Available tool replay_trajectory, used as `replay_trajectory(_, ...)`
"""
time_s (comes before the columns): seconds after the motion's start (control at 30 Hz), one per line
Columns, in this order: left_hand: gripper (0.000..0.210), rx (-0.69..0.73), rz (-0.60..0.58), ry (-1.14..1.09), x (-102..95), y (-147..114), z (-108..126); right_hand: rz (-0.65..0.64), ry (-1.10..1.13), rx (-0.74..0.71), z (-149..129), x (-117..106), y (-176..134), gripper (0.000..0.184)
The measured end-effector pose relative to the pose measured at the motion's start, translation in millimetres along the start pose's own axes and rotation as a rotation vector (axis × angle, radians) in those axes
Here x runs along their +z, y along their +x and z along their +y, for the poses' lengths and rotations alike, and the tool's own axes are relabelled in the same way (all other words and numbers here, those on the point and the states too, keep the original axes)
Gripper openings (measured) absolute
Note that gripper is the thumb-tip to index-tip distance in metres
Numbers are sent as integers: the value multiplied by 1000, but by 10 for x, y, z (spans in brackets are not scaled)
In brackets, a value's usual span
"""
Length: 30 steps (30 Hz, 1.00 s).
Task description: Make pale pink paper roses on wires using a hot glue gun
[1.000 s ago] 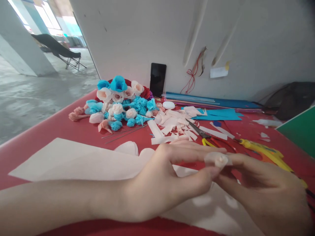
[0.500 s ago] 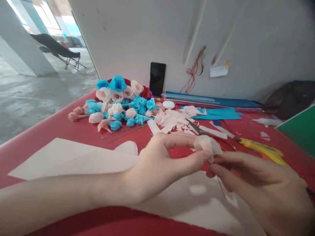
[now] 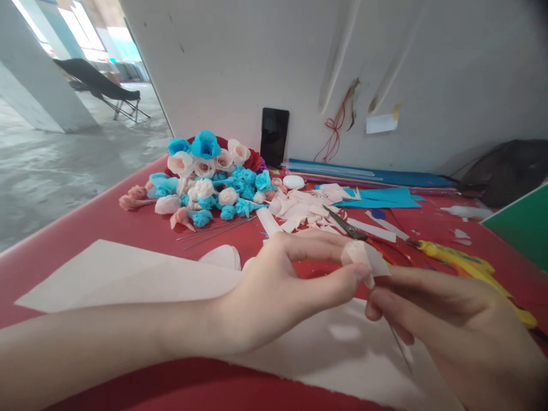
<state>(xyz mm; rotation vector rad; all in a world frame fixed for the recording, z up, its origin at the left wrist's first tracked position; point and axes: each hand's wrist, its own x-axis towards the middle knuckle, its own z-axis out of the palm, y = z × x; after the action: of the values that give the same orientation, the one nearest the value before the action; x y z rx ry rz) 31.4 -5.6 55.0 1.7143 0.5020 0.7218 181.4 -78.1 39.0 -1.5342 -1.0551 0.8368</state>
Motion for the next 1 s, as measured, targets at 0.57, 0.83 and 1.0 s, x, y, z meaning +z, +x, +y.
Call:
replay_trajectory(0.57,28,67,44,1,-43,-34,-4,-159,151,103,77,-152,53,19)
replay_trajectory(0.83,12,115,87,90,-33,41,-45,-279,207,178,48,-119,98,16)
replay_trajectory(1.0,13,98,45,22,-43,14,-57,-341,207,122,55,-115,81,12)
